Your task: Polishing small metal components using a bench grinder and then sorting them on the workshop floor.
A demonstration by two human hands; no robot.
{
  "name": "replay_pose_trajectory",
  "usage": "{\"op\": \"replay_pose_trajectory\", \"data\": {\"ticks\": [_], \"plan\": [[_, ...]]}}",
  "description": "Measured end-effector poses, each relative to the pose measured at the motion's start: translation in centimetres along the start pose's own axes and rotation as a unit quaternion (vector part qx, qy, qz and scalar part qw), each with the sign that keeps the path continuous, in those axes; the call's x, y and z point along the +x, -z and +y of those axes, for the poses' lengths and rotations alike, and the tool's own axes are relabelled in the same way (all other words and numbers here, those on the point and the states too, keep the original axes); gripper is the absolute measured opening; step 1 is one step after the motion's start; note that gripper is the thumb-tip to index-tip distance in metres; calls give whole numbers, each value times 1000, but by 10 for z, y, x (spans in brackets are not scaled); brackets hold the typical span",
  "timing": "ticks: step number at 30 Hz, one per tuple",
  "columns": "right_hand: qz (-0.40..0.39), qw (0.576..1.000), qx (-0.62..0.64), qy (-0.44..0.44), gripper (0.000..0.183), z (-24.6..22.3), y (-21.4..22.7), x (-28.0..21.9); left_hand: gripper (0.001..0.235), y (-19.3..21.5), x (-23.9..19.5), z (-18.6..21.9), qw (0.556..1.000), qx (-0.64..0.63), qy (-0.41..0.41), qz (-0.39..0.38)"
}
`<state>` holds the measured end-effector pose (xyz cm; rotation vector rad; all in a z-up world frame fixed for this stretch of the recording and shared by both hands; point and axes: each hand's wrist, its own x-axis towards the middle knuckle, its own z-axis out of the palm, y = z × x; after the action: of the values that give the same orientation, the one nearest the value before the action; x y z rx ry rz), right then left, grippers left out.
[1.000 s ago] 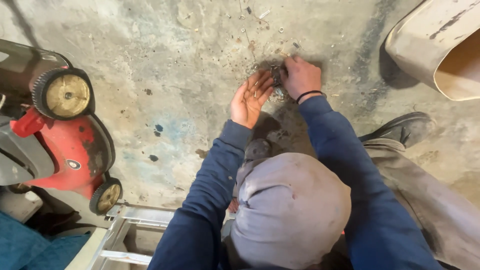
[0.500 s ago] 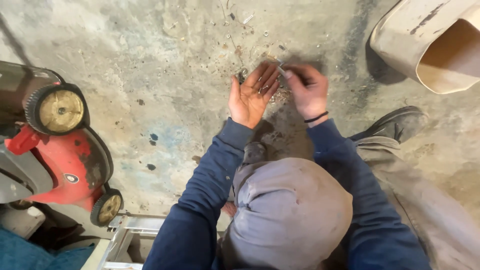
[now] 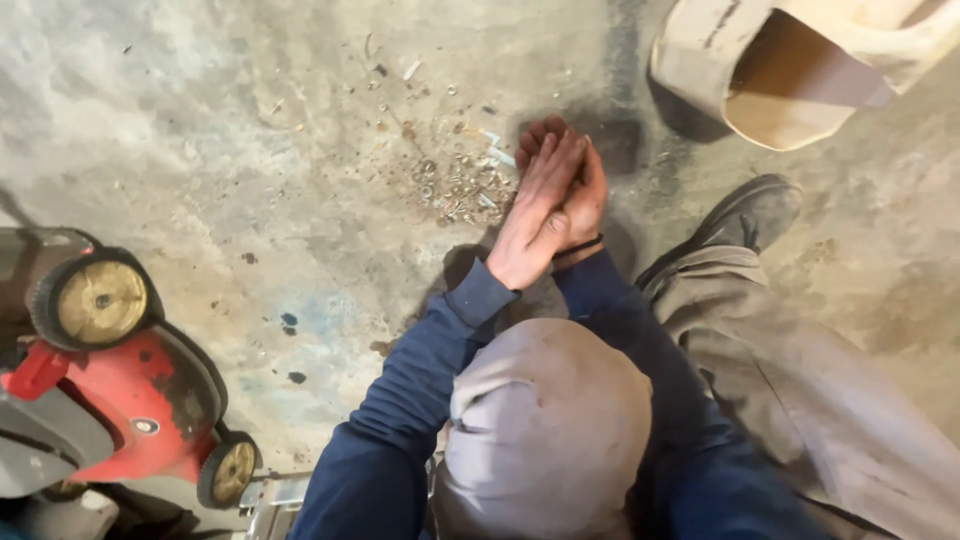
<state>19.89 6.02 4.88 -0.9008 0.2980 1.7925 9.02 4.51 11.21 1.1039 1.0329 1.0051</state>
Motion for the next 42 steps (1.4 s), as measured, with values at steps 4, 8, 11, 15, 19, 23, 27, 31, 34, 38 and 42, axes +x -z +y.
{"op": "replay_pose_trajectory", "data": {"ticks": [4,8,11,15,19,23,27,31,34,38,42], "plan": [[1,999,6,40,38,-26,-1,-2,65,3,-10,-2,998,-51,-30,28],[79,955,-263,111,28,-102,-41,-31,48,39,-29,-33,947,-213,145,193],[81,817,-547,165,28,-161,-79,-47,38,75,-56,-83,939,-184,201,212],[29,764,-608,215,17,-218,-57,-26,33,123,-88,-125,933,-132,237,236],[-14,602,-737,307,17,-229,-44,-14,26,151,-83,-126,943,57,209,253],[-51,443,-798,406,30,-215,-55,-25,26,144,-19,-72,888,398,113,200],[27,457,-787,414,24,-196,-54,-36,28,135,35,-75,894,406,129,139],[55,524,-713,462,22,-178,-41,-45,29,128,63,-97,852,501,92,119],[64,538,-681,492,17,-153,-48,-50,20,125,65,-105,837,528,105,101],[-23,654,-643,397,16,-116,-45,-52,24,99,60,-70,979,112,129,112],[-27,774,-579,257,17,-91,-62,-47,28,59,41,-28,988,-100,104,56]]}}
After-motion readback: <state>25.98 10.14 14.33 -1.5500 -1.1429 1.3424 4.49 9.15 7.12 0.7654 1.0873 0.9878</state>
